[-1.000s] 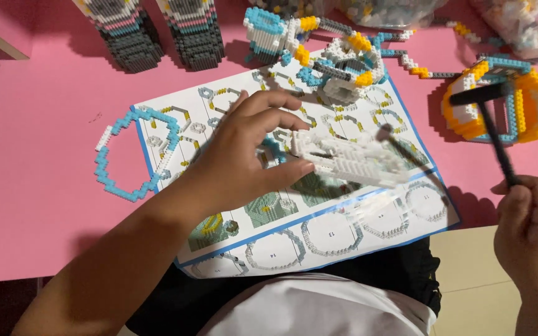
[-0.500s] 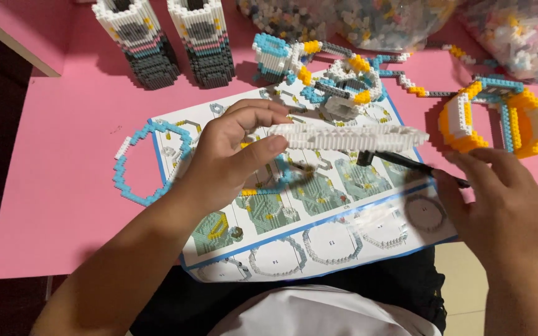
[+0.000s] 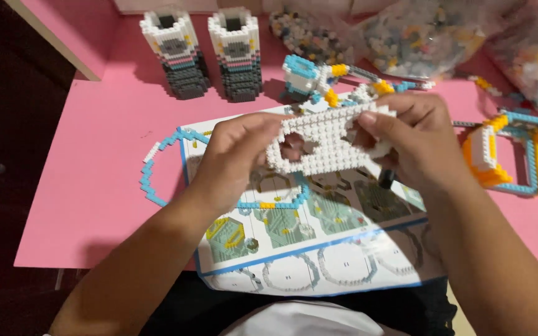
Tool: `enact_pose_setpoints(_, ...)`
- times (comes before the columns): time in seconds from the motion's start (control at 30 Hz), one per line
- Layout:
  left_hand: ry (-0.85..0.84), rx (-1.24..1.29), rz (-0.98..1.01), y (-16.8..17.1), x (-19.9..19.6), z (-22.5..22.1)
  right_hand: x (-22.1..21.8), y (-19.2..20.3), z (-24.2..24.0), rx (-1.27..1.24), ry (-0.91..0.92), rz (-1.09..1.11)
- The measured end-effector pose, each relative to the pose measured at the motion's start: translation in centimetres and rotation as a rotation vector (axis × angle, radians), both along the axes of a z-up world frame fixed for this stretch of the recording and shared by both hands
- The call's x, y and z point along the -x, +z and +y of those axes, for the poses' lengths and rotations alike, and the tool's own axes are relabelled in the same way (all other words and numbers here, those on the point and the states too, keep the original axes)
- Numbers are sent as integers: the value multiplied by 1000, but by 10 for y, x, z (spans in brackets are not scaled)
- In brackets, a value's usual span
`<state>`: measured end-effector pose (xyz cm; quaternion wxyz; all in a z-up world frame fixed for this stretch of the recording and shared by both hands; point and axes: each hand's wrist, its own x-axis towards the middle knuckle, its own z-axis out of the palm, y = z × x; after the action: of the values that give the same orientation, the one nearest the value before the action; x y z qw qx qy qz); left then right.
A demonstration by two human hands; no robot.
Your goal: Assembling a complex model using small interlocking plastic blocks and a small hammer tool while following instructions.
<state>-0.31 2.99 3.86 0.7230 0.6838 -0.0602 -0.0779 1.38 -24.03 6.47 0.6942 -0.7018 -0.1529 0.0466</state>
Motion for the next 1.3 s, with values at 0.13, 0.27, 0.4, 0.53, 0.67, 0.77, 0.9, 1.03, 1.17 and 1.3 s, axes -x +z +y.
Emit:
enact_pose_setpoints(0.13,-25,80,-36,11,3,-8,13,-2,12,84,-250,288)
enact_pose_setpoints(0.27,-12,-33,0,12,0,-7,13,-3,2,-30,-233,274)
enact_pose_setpoints(0.4,-38,47,14,8,-3,-6,17,-2,0,-58,-176,353)
enact_pose_setpoints(0.53,-5,51,18,-1,-5,-4,20,-6,-6,-150,-94,355)
enact_pose_setpoints(0.67,98,178,221,6,-5,-5,20,-8,-12,-59,33,-161)
enact_pose_setpoints(0.77,143,215,429,19,-3,-6,20,-14,-12,196,42,-471)
enact_pose_setpoints(0.9,155,280,502,25,-1,-7,17,-21,-10,282,-29,-616)
enact_pose_setpoints(1.03,-3,-157,-254,31,14,4,21,-23,-9,333,-153,-632)
enact_pose_setpoints(1.17,56,-214,-607,32,20,6,27,-21,-3,253,-155,-451)
enact_pose_setpoints(1.3,93,-346,-1120,17,12,2,26,-26,-4,270,-122,-490)
